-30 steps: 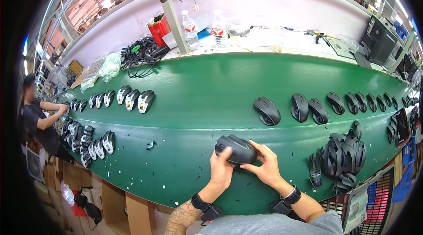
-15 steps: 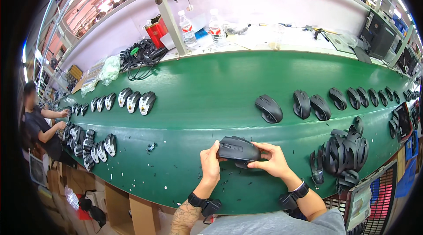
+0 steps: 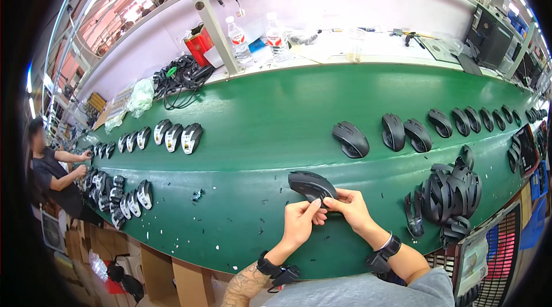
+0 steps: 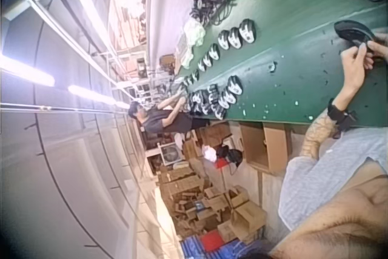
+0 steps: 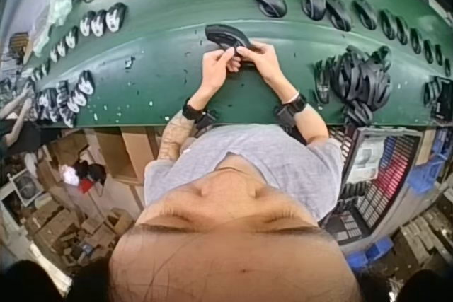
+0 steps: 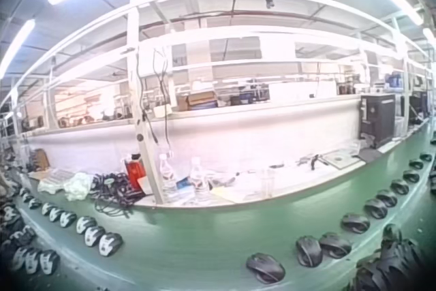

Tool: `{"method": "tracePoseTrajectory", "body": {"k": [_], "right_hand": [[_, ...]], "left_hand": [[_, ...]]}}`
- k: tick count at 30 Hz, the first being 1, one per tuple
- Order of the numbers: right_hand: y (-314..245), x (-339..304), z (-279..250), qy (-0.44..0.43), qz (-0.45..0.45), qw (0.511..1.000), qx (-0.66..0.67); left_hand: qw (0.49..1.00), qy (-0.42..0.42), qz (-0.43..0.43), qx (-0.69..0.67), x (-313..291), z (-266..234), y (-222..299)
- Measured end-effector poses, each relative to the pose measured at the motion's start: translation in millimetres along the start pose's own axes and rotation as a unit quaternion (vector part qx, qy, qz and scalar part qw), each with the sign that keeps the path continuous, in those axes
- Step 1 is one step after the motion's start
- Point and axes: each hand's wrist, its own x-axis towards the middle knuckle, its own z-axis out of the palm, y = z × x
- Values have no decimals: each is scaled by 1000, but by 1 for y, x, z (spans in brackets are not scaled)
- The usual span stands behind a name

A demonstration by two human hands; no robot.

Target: The person repeatedly picks up a computer mouse and a black plastic shell from a green workbench. They align and snap the shell onto the mouse body, then place the assembled unit back on the table. The process is repeated for multiple units in a continuous assembly loop.

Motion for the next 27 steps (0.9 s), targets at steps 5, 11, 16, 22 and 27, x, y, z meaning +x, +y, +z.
{"method": "tracePoseTrajectory", "body": {"k": [5,11,16,22,27], "right_hand": [[5,1,4,68,-104,990,-65],[-2,-5,10,96,-210,948,-219],[-13,-18,5,108,-350,872,-324],[1,-20,16,-12,-656,669,-351],[-5,-48,16,-109,-658,655,-356]], "left_hand": [[999,-9,-19,-25,33,-15,8],[987,-72,-89,110,127,-70,9],[858,-9,45,512,122,-31,49],[844,-159,358,365,112,64,38],[753,-351,496,253,93,148,-14]]}}
